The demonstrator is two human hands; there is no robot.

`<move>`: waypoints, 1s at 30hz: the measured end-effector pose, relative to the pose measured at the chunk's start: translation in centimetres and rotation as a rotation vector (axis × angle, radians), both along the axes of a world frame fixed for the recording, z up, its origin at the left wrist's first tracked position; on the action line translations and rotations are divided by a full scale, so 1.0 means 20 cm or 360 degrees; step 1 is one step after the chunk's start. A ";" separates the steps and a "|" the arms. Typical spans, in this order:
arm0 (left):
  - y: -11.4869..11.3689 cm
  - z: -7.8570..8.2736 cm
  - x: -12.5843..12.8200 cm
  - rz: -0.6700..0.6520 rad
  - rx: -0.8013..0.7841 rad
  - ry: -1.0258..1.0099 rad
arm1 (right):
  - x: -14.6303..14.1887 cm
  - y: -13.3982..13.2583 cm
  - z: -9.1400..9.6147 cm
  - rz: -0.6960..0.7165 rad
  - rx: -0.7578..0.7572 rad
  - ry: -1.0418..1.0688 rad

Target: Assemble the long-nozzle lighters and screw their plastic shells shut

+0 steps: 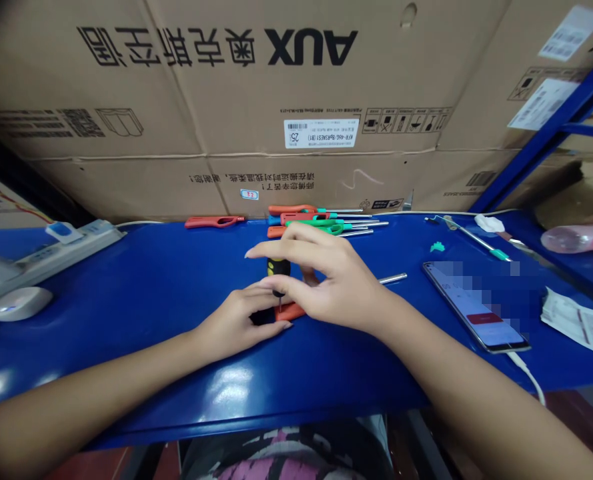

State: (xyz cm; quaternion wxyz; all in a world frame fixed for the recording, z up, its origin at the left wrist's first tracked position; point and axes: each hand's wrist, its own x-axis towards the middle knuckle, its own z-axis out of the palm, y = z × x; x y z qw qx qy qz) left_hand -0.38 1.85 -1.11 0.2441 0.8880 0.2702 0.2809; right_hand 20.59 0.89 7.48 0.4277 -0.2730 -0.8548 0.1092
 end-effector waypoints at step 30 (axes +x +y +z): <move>-0.01 0.25 -0.07 0.0152 -0.0069 0.0694 | 0.12 0.01 0.04 -0.0629 0.0195 0.0251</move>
